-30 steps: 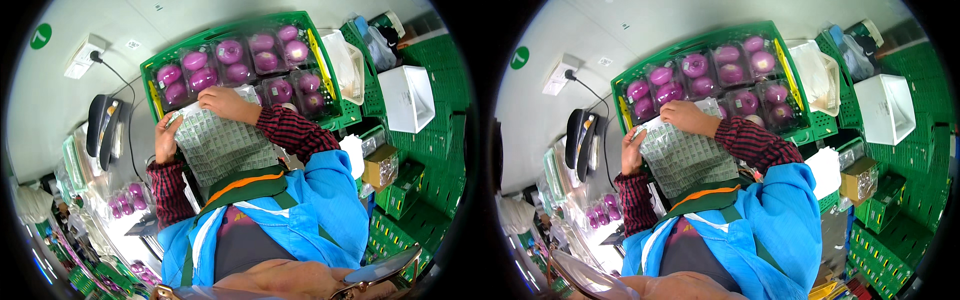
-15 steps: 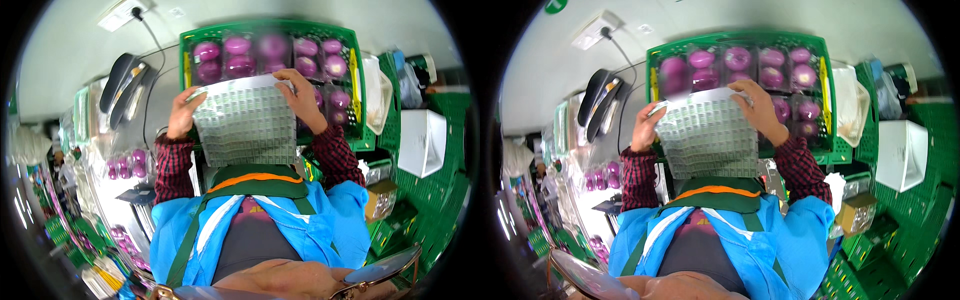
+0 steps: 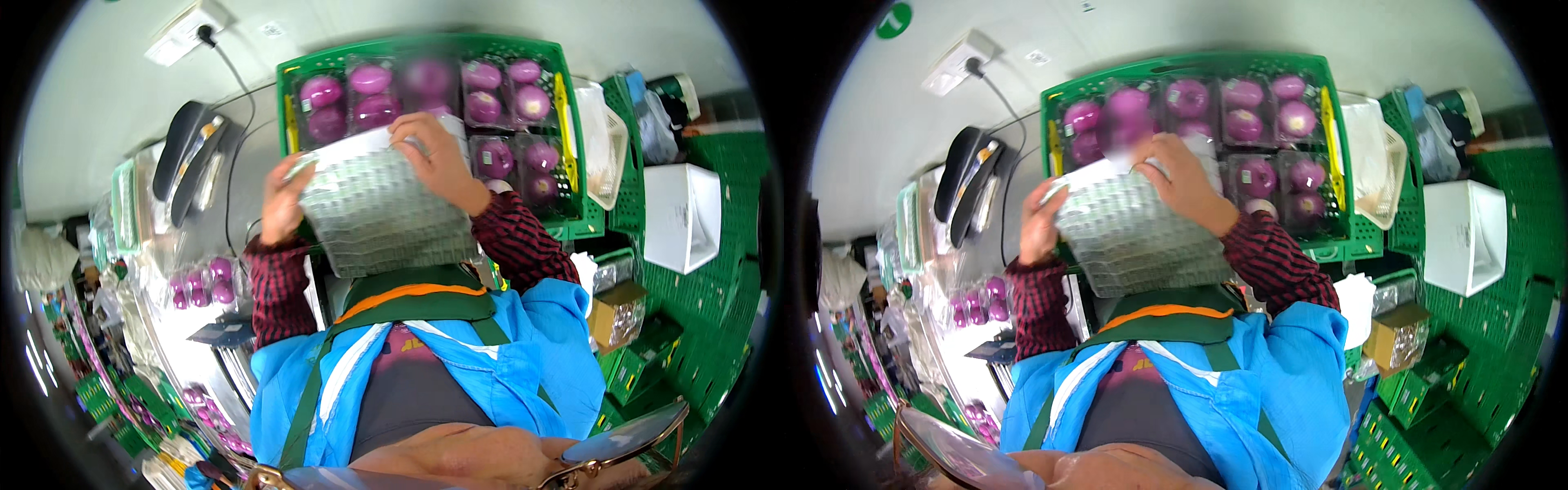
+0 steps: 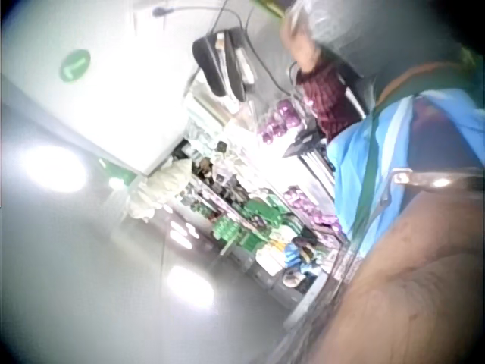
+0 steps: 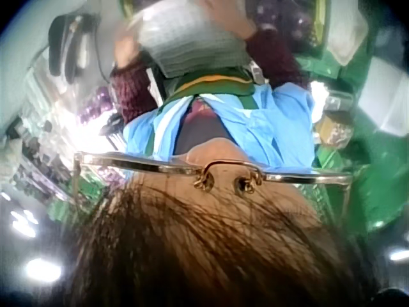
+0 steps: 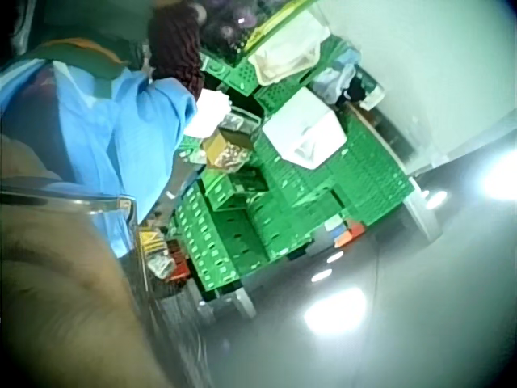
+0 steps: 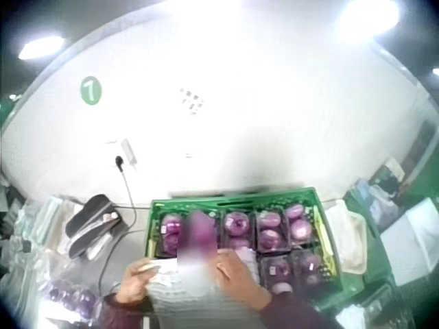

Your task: The person packs purple onions into clear plastic bags using a heat-sealing machine. They place onions into bags, seal them, and then apply labels to the packaged onions before placing them into green crates.

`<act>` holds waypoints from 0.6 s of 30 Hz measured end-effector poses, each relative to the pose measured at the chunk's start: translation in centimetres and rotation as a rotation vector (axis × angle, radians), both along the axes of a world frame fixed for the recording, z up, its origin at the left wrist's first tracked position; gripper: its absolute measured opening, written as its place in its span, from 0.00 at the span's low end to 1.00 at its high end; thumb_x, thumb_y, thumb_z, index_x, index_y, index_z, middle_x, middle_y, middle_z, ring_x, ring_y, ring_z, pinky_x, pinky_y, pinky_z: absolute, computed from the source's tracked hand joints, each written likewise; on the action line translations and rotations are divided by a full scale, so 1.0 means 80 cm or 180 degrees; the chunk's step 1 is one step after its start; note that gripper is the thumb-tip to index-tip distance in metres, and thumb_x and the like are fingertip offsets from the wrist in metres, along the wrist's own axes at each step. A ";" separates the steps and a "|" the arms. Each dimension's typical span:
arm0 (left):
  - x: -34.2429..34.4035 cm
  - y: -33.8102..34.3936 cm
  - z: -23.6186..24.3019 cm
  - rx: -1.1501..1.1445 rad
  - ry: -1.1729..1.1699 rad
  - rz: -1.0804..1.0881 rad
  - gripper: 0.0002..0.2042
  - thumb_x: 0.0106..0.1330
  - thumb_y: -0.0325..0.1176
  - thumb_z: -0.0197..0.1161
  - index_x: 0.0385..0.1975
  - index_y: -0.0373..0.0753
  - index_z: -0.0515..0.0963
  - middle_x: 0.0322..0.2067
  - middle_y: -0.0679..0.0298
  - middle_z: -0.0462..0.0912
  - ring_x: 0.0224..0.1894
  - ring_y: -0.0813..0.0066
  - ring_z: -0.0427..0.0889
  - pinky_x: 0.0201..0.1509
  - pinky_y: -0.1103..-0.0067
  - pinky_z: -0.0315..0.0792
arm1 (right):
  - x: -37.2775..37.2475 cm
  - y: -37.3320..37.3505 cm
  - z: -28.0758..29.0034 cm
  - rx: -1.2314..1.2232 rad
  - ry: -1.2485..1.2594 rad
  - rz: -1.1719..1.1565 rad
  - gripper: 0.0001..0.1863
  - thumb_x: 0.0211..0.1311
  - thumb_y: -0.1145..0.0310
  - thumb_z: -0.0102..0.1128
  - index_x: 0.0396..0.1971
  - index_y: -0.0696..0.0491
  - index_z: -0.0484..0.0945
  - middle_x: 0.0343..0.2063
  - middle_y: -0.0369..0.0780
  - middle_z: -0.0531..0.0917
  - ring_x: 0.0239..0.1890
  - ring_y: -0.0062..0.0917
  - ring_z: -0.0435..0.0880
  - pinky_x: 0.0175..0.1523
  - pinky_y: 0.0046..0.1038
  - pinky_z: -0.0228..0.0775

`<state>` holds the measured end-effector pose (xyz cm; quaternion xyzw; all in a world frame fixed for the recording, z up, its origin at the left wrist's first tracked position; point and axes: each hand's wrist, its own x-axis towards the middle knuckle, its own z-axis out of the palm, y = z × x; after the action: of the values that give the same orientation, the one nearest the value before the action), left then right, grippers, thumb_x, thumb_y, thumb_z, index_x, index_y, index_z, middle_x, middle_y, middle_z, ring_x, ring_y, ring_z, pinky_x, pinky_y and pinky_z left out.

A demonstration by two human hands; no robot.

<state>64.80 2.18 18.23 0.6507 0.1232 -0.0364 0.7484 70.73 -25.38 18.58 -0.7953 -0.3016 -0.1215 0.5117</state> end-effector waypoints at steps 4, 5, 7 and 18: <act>-0.050 0.143 -0.039 -0.0605 -0.0265 0.1901 0.18 0.65 0.28 0.55 0.55 0.32 0.70 0.53 0.53 0.73 0.55 0.68 0.71 0.60 0.72 0.65 | 0.005 -0.117 0.027 0.0336 0.1093 -0.0381 0.05 0.58 0.79 0.57 0.35 0.58 0.76 0.35 0.38 0.79 0.40 0.21 0.77 0.48 0.23 0.68; -0.055 0.142 -0.001 -0.0444 -0.0207 0.2069 0.19 0.66 0.30 0.53 0.56 0.31 0.68 0.52 0.55 0.74 0.55 0.66 0.72 0.60 0.69 0.65 | 0.007 -0.155 0.018 0.0069 0.1086 -0.0628 0.05 0.58 0.76 0.58 0.35 0.58 0.77 0.34 0.39 0.79 0.38 0.23 0.78 0.46 0.23 0.69; -0.084 0.185 -0.007 -0.0987 -0.0449 0.2656 0.20 0.68 0.35 0.54 0.56 0.30 0.67 0.53 0.55 0.74 0.54 0.65 0.72 0.60 0.69 0.65 | 0.004 -0.217 0.003 -0.0466 0.1193 -0.0926 0.06 0.58 0.73 0.60 0.34 0.58 0.77 0.33 0.40 0.79 0.35 0.25 0.79 0.43 0.24 0.70; -0.100 0.164 -0.133 -0.3491 0.0473 0.2644 0.25 0.68 0.41 0.54 0.56 0.26 0.63 0.53 0.49 0.73 0.54 0.58 0.74 0.59 0.65 0.70 | 0.021 -0.271 -0.084 -0.2325 0.0378 -0.1264 0.07 0.45 0.75 0.63 0.25 0.54 0.74 0.33 0.41 0.75 0.44 0.40 0.75 0.46 0.38 0.69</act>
<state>56.79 15.32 7.60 0.0729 0.3769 0.1516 0.9109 72.39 -47.04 11.86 -0.9728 -0.1356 -0.0568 0.1792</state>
